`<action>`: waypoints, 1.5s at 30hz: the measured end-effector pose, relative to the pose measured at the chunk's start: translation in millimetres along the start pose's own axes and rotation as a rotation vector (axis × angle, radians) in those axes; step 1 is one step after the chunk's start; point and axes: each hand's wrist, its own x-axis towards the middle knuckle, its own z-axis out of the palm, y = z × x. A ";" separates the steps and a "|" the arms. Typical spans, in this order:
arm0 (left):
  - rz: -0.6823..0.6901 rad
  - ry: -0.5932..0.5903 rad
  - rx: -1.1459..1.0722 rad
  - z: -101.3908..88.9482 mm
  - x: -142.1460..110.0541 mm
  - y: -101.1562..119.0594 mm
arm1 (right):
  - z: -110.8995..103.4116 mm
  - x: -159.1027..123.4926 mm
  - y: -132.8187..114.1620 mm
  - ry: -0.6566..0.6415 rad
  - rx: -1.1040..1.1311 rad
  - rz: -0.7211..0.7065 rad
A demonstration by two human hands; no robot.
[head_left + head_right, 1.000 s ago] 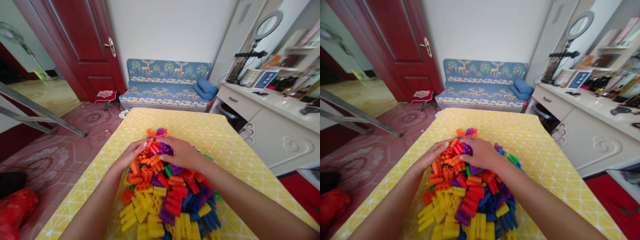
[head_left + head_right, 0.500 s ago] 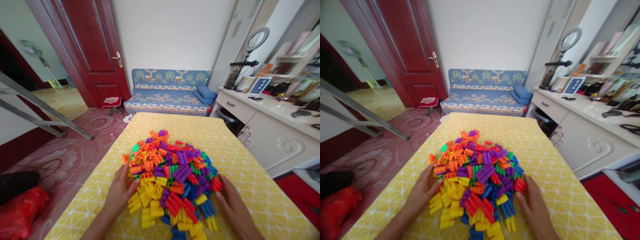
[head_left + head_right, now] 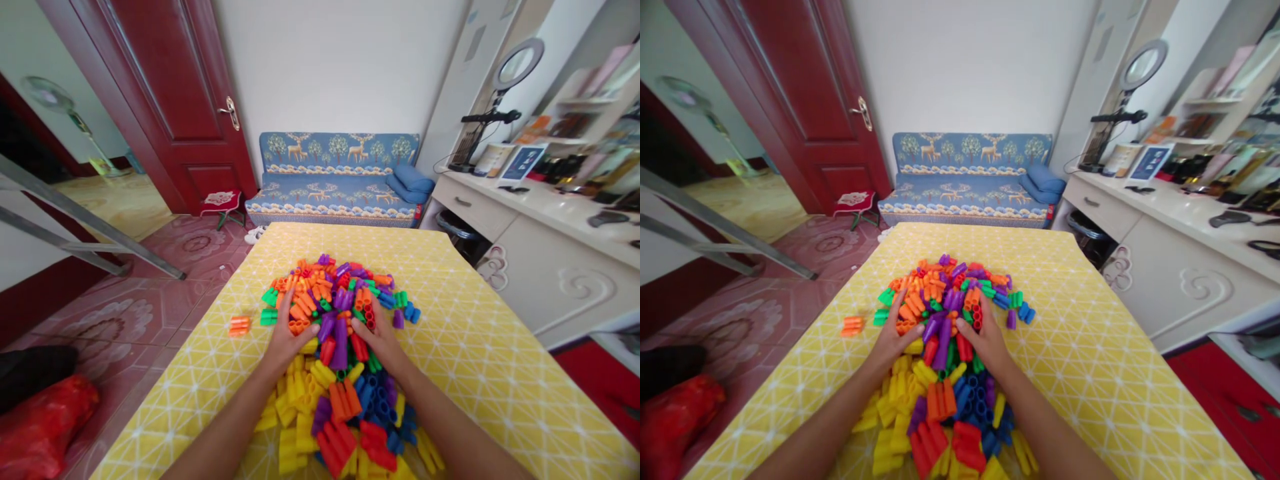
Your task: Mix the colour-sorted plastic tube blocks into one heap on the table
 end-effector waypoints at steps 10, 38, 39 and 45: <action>0.093 -0.365 0.025 -41.0 22.1 52.5 | 22.9 19.1 -67.8 -0.255 0.040 0.002; 0.158 -0.226 0.367 -28.2 -49.6 22.0 | 30.9 -51.8 -5.9 -0.091 -0.352 -0.254; 0.145 -0.222 0.271 -27.5 -40.0 27.0 | 33.7 -42.9 -13.1 -0.101 -0.306 -0.244; 0.165 -0.347 0.059 -42.6 14.8 68.7 | 30.2 1.6 -78.6 -0.260 -0.169 -0.096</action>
